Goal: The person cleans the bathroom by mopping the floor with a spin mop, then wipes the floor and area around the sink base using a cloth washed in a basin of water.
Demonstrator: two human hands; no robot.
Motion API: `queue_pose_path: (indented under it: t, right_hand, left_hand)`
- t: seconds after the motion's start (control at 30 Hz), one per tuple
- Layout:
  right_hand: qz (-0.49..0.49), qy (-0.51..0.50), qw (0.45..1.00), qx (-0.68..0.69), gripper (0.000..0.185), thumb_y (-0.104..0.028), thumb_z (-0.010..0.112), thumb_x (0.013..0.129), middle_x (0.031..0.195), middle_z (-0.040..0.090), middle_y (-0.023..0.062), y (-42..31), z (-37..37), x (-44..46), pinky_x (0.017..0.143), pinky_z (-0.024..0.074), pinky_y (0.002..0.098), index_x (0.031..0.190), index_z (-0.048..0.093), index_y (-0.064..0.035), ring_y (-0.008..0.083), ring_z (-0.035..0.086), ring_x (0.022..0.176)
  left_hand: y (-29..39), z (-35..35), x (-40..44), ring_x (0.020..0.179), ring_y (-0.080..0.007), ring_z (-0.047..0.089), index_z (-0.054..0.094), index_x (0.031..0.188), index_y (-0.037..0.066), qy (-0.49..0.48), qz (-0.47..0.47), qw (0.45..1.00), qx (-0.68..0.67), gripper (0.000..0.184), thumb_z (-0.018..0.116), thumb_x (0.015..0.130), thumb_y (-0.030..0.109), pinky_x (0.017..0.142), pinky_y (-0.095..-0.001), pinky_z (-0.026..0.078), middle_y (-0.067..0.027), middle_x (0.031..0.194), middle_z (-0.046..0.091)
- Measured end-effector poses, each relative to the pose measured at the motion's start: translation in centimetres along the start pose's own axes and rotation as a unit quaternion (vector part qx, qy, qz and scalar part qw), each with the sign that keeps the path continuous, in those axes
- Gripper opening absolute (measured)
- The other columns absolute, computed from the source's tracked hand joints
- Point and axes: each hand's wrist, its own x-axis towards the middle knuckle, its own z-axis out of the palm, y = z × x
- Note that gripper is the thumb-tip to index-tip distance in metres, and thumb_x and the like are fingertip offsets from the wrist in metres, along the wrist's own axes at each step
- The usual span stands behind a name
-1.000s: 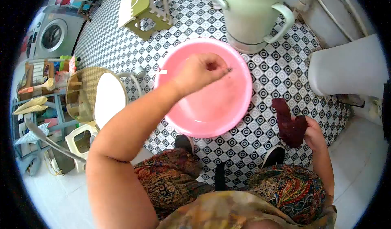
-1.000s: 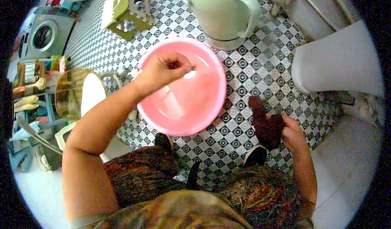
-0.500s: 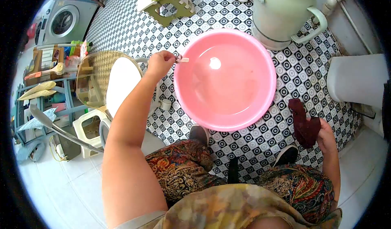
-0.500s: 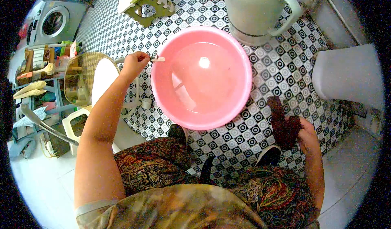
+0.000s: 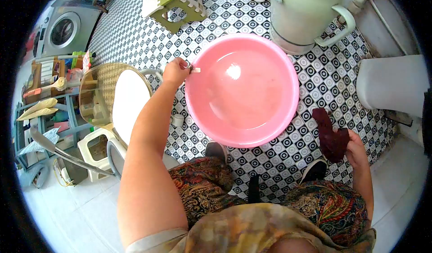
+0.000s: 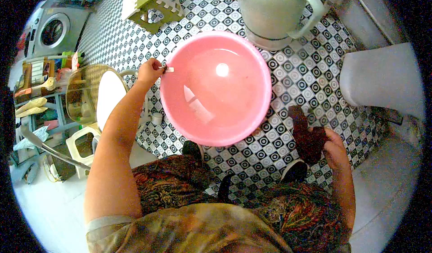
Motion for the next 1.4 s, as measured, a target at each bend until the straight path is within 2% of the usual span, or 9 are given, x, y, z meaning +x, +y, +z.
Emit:
queue_pose_path:
  t: [0.43, 0.5, 0.63, 0.73, 0.8, 0.9, 1.1, 1.33, 1.4]
  right_hand:
    - [0.011, 0.007, 1.0, -0.006, 0.035, -0.004, 0.048, 0.071, 0.101, 0.056, 0.0092, 0.2, -0.8, 0.3, 0.083, 0.0402, 0.0298, 0.105, 0.051, 0.003, 0.018, 0.053, 0.092]
    - [-0.011, -0.004, 0.998, 0.068, 0.043, -0.003, 0.045, 0.069, 0.106, 0.054, 0.0102, 0.7, -1.1, 0.1, 0.087, 0.0386, 0.0323, 0.111, 0.046, 0.0036, 0.02, 0.052, 0.096]
    - [0.006, 0.035, 0.99, 0.136, 0.042, -0.006, 0.048, 0.07, 0.102, 0.055, 0.0094, 2.3, -2.2, 0.5, 0.084, 0.0426, 0.0328, 0.111, 0.044, 0.0005, 0.0193, 0.054, 0.092]
    - [0.008, 0.022, 0.987, 0.161, 0.039, -0.007, 0.049, 0.071, 0.102, 0.055, 0.0092, 1.2, -1.4, 0.2, 0.083, 0.0426, 0.0326, 0.109, 0.045, 0.0, 0.0187, 0.055, 0.092]
    - [-0.002, -0.024, 0.972, 0.232, 0.034, -0.007, 0.049, 0.073, 0.101, 0.055, 0.0093, 1.4, -1.6, 0.3, 0.083, 0.0427, 0.0326, 0.106, 0.047, -0.0001, 0.0192, 0.054, 0.092]
    - [-0.023, -0.032, 0.961, 0.273, 0.032, -0.009, 0.049, 0.073, 0.101, 0.055, 0.01, 1.3, -1.3, 0.4, 0.085, 0.0422, 0.0334, 0.105, 0.048, 0.0002, 0.0209, 0.054, 0.093]
    - [0.029, 0.023, 0.958, 0.284, 0.035, -0.011, 0.049, 0.074, 0.106, 0.054, 0.0117, 1.9, -1.5, 0.7, 0.087, 0.0413, 0.0349, 0.107, 0.048, -0.0001, 0.0231, 0.054, 0.095]
    - [0.002, -0.007, 0.946, 0.325, 0.036, -0.015, 0.049, 0.075, 0.109, 0.053, 0.0125, 3.2, -2.9, 0.3, 0.091, 0.0379, 0.0387, 0.108, 0.048, -0.0003, 0.0245, 0.052, 0.099]
    - [-0.002, -0.009, 0.941, 0.338, 0.034, -0.014, 0.047, 0.074, 0.106, 0.054, 0.0119, 2.5, -3.3, -0.5, 0.089, 0.0388, 0.0375, 0.106, 0.05, -0.0006, 0.0239, 0.052, 0.097]
  left_hand:
    - [-3.6, -0.3, 0.9, 0.062, -0.0177, 0.057, 0.064, 0.087, 0.007, 0.016, 0.093, 0.995, -0.026, 0.022, 0.049, 0.071, 0.01, 0.058, -0.0281, 0.044, -0.0095, 0.07, 0.061]
    - [-1.9, -1.5, 0.4, 0.057, -0.0121, 0.054, 0.063, 0.09, 0.006, -0.052, -0.028, 0.994, -0.09, 0.023, 0.048, 0.074, 0.011, 0.054, -0.0275, 0.043, -0.0066, 0.072, 0.062]
    - [-1.1, -2.1, 0.0, 0.063, -0.0103, 0.049, 0.061, 0.094, 0.005, -0.084, -0.027, 0.989, -0.12, 0.024, 0.047, 0.076, 0.012, 0.056, -0.0268, 0.041, -0.0044, 0.074, 0.058]
    - [-2.4, -1.0, 0.1, 0.07, -0.0178, 0.055, 0.061, 0.091, 0.002, -0.05, 0.076, 0.986, -0.137, 0.023, 0.049, 0.075, 0.014, 0.066, -0.03, 0.043, -0.0093, 0.078, 0.06]
    - [-0.9, -2.6, -1.1, 0.075, -0.0255, 0.053, 0.06, 0.081, 0.002, 0.064, 0.233, 0.954, 0.176, 0.016, 0.052, 0.074, 0.014, 0.068, -0.0346, 0.042, -0.0103, 0.078, 0.055]
    - [0.3, -3.9, -1.3, 0.076, -0.0294, 0.051, 0.057, 0.071, 0.003, 0.078, 0.294, 0.936, 0.176, 0.012, 0.055, 0.072, 0.014, 0.066, -0.0379, 0.042, -0.0108, 0.077, 0.052]
    - [1.9, -5.6, -2.7, 0.073, -0.0282, 0.05, 0.047, 0.077, 0.005, 0.092, 0.255, 0.959, 0.086, 0.02, 0.062, 0.065, 0.008, 0.065, -0.0363, 0.041, -0.0088, 0.081, 0.05]
    - [1.0, -5.0, -2.6, 0.076, -0.0298, 0.05, 0.045, 0.063, 0.001, 0.14, 0.353, 0.922, 0.078, 0.017, 0.058, 0.071, 0.008, 0.065, -0.0367, 0.04, -0.0114, 0.083, 0.051]
    - [1.9, -5.3, -2.9, 0.085, -0.0312, 0.049, 0.049, 0.081, 0.002, 0.133, 0.347, 0.92, 0.121, 0.012, 0.056, 0.072, 0.007, 0.072, -0.0362, 0.039, -0.0127, 0.093, 0.05]
